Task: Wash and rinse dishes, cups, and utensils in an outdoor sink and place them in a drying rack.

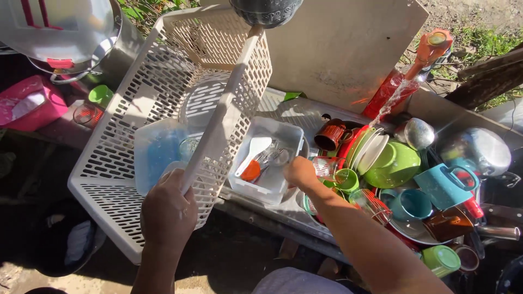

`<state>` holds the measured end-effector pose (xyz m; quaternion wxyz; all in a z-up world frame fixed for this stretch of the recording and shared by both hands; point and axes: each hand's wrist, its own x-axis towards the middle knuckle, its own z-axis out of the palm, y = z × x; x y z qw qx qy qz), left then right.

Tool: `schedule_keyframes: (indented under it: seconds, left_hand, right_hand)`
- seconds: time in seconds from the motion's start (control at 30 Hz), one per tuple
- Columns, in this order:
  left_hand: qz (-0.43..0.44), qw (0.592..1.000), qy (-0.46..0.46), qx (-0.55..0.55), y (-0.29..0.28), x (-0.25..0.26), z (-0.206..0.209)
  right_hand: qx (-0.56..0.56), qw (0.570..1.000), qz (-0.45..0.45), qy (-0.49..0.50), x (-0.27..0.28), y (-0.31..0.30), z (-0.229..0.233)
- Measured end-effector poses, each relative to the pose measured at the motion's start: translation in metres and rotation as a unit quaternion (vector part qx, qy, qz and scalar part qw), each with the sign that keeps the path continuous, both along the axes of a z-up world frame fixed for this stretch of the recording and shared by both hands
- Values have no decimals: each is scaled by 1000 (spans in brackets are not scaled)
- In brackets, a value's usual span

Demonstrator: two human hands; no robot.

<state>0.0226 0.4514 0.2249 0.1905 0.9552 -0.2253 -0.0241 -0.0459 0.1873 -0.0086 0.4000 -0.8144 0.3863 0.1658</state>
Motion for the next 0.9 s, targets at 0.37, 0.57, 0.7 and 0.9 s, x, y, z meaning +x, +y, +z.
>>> schedule_keyframes:
  seconds: [0.37,0.57,0.7,0.9]
  left_hand:
    - [-32,998,19,43,-40,-52,-35]
    - [-96,995,22,22,-78,-98,-94]
    - [-127,986,94,53,-107,-121,-111]
    - [-134,989,-22,52,-145,-139,-78]
  right_hand:
    - [62,981,-149,-107,-4,23,-121]
    - [121,949,-129,-261,-103,-21,6]
    - [8,978,-127,-167,-167,-49,75]
    - [-72,950,-185,-241,-212,-121,45]
